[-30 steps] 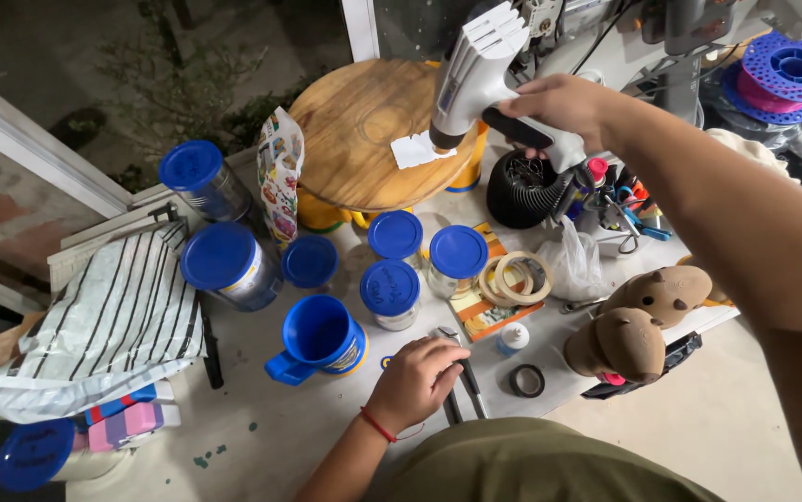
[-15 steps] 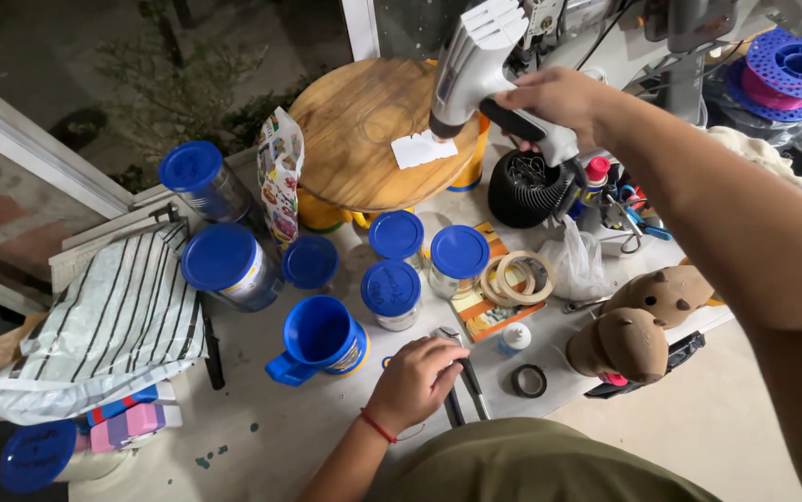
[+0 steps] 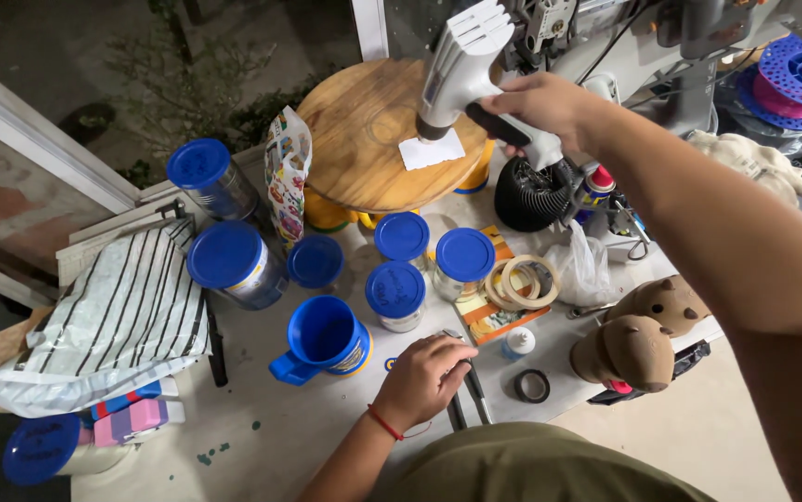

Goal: Apply a vinyl sticker to a plastic frame using a heat gun and adhesive.

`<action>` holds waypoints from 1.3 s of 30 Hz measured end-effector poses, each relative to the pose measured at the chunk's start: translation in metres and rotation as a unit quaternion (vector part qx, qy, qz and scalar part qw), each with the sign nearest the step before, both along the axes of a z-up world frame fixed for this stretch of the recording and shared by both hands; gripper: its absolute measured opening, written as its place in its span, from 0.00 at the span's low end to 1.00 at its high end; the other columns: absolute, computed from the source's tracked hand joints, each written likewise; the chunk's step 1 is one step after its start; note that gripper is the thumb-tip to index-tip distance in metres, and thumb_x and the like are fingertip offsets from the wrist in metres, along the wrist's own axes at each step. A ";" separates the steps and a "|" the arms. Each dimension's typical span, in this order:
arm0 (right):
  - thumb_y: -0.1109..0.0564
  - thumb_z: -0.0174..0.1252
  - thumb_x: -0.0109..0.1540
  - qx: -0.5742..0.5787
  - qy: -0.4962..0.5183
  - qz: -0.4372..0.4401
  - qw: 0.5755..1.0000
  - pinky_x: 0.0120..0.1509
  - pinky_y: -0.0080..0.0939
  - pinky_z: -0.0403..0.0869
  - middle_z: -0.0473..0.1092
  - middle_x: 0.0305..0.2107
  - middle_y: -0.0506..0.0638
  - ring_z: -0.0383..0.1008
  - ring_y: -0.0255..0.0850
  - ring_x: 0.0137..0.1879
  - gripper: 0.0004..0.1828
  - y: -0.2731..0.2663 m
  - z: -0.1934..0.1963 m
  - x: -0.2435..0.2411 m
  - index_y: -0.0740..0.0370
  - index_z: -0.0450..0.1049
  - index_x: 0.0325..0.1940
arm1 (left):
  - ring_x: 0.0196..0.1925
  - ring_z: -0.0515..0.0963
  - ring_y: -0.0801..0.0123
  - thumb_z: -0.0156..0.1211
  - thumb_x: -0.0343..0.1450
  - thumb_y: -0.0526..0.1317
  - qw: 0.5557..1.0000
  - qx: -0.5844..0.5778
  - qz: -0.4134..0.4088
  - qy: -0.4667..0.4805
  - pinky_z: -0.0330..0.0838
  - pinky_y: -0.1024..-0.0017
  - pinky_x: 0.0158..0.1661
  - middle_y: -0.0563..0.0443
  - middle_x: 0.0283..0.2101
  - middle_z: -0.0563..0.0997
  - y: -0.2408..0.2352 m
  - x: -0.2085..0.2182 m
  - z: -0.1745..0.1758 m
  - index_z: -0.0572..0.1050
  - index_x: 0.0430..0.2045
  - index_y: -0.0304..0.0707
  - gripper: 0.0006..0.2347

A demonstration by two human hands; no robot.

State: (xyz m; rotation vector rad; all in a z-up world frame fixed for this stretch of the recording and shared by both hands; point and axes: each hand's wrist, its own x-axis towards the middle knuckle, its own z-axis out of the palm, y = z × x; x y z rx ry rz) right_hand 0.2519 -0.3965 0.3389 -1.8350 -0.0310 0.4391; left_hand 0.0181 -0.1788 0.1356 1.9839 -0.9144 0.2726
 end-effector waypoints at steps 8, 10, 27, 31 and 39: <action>0.51 0.58 0.65 0.000 -0.008 0.036 0.999 0.24 0.38 0.73 0.72 0.28 0.53 0.71 0.41 0.25 0.12 0.011 -0.016 0.017 0.64 0.75 0.41 | 0.45 0.79 0.56 0.55 0.72 0.34 0.999 0.033 0.018 0.002 0.73 0.62 0.47 0.46 0.42 0.80 0.006 -0.002 -0.005 0.77 0.42 0.37 0.08; 0.52 0.60 0.65 0.003 0.002 0.028 1.000 0.26 0.38 0.75 0.71 0.29 0.53 0.70 0.41 0.27 0.12 0.010 -0.012 0.011 0.64 0.75 0.43 | 0.44 0.79 0.56 0.54 0.72 0.34 0.999 0.031 0.018 0.005 0.73 0.62 0.45 0.45 0.42 0.80 0.008 -0.002 -0.003 0.77 0.42 0.37 0.08; 0.54 0.58 0.66 0.005 0.057 -0.028 0.998 0.21 0.38 0.70 0.71 0.27 0.62 0.68 0.43 0.22 0.14 -0.027 -0.010 0.008 0.67 0.70 0.49 | 0.42 0.80 0.56 0.54 0.72 0.32 1.000 0.027 0.015 -0.004 0.74 0.63 0.43 0.44 0.41 0.80 0.012 -0.004 0.008 0.77 0.41 0.34 0.07; 0.53 0.56 0.67 -0.017 0.050 -0.020 0.998 0.24 0.38 0.69 0.69 0.26 0.58 0.68 0.43 0.24 0.12 -0.033 -0.009 0.009 0.63 0.72 0.48 | 0.42 0.80 0.55 0.54 0.72 0.33 1.000 0.025 0.012 0.005 0.74 0.63 0.43 0.44 0.42 0.80 0.012 -0.004 0.006 0.77 0.41 0.33 0.08; 0.53 0.56 0.67 -0.028 0.009 -0.036 0.999 0.21 0.41 0.71 0.70 0.26 0.60 0.70 0.44 0.23 0.13 -0.028 -0.015 0.023 0.65 0.71 0.48 | 0.41 0.80 0.56 0.56 0.71 0.33 1.000 0.022 0.020 -0.002 0.74 0.63 0.42 0.45 0.41 0.80 0.010 -0.004 0.006 0.77 0.40 0.34 0.07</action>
